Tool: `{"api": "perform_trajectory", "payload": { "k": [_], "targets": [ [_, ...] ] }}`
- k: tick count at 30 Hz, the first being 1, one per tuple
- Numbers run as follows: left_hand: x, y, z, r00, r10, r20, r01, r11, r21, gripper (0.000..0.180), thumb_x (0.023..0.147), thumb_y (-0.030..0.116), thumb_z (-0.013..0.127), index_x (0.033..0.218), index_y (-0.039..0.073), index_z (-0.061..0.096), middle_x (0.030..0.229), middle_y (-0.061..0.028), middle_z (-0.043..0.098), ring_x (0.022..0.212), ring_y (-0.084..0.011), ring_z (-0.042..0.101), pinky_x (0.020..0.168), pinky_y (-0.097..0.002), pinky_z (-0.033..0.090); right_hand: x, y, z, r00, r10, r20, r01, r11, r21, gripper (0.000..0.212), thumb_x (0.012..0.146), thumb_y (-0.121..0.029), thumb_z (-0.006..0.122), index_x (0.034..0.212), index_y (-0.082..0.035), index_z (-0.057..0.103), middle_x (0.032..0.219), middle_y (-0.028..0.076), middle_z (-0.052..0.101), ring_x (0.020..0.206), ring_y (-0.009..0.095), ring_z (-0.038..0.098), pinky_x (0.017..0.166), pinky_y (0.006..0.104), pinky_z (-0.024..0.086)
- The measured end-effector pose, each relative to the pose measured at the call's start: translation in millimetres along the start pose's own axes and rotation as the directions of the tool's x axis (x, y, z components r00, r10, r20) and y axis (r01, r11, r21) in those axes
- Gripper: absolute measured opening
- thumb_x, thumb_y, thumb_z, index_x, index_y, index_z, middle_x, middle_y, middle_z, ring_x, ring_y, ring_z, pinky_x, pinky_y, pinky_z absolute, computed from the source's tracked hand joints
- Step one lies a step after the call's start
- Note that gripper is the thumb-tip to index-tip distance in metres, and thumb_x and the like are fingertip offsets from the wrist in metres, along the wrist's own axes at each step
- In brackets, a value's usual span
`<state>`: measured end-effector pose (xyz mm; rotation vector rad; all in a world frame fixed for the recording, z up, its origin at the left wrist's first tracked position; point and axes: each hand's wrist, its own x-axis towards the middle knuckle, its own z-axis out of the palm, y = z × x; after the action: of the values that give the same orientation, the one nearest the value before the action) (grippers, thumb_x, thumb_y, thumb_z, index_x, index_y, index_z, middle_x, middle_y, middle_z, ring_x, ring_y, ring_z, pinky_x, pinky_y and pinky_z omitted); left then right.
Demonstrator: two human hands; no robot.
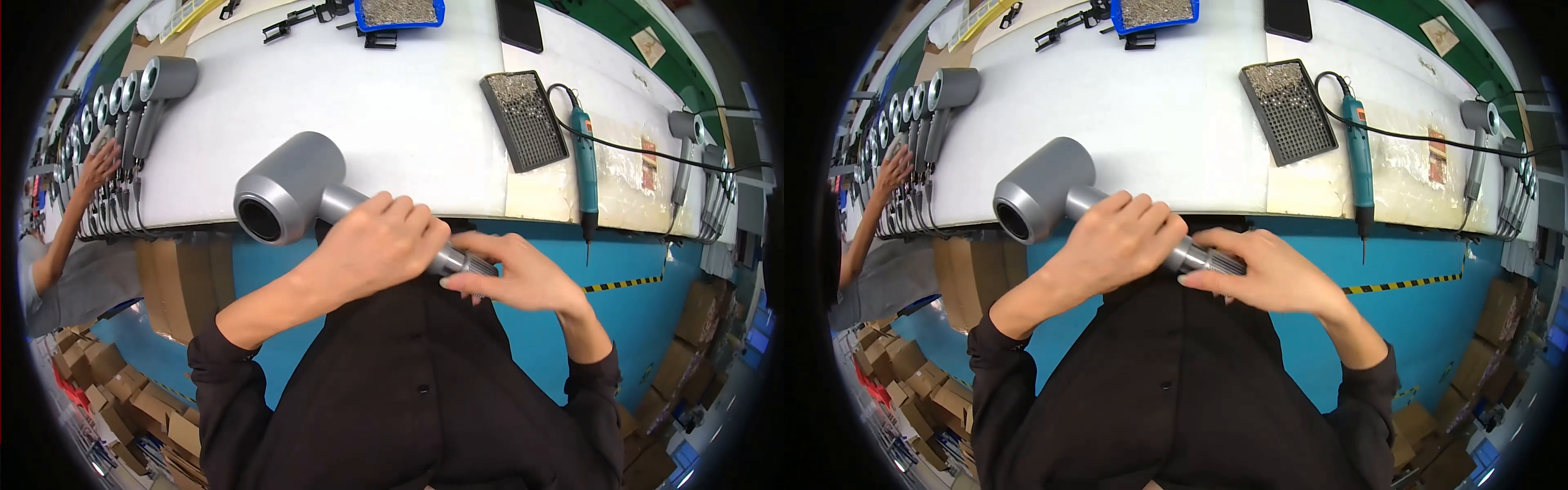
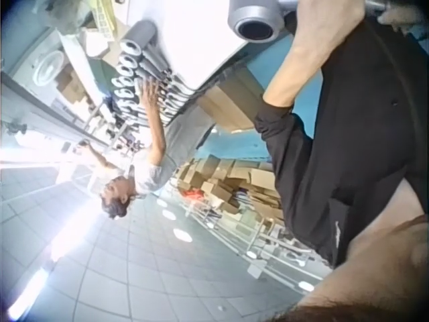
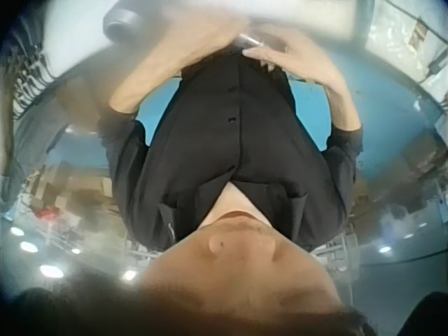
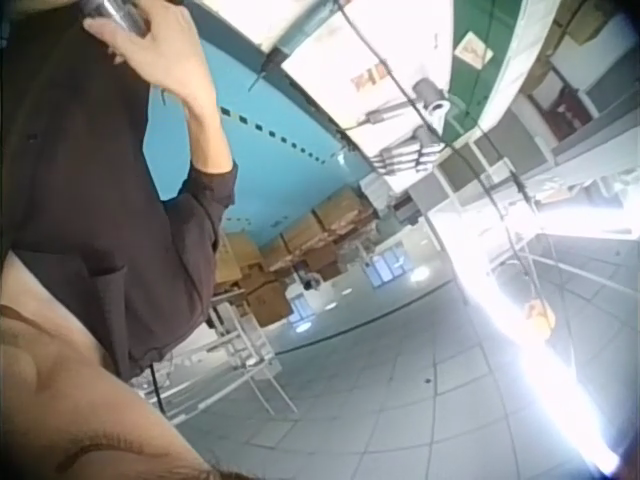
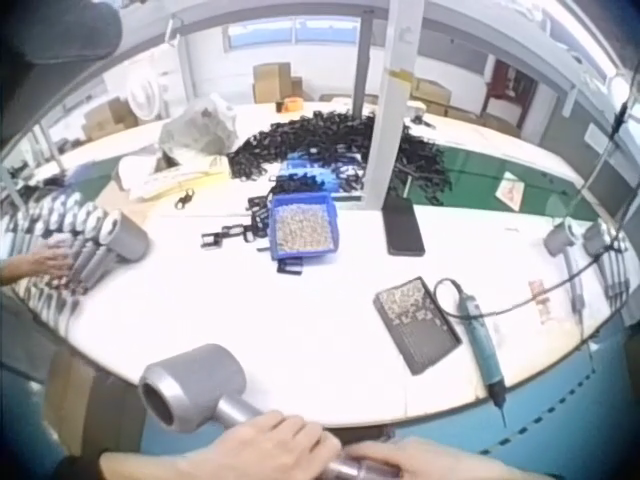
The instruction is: Assembling components and using an electric screwdriver to secure parts of a hair dryer on a production line.
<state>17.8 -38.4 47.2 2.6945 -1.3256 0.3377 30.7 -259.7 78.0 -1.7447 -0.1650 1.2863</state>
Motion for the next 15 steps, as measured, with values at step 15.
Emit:
{"api": "perform_trajectory", "payload": {
  "k": [15],
  "targets": [
    [8.5,-6.2,-2.4,0.994,-0.089,0.058,0.093,0.994,-0.059,0.014,0.070,0.007,0.061,0.076,0.007,0.049,0.067,-0.0033,0.050,0.060,-0.0181,0.056,0.054,-0.0305,0.043,3.0,12.4,27.3,0.682,-0.688,-0.249,0.261,0.546,-0.796,0.034,0.088,-0.023,0.069,0.105,0.002,0.055,0.085,0.015,0.060,0.077,0.034,0.061,0.065,0.0410,0.049]
  ]
}}
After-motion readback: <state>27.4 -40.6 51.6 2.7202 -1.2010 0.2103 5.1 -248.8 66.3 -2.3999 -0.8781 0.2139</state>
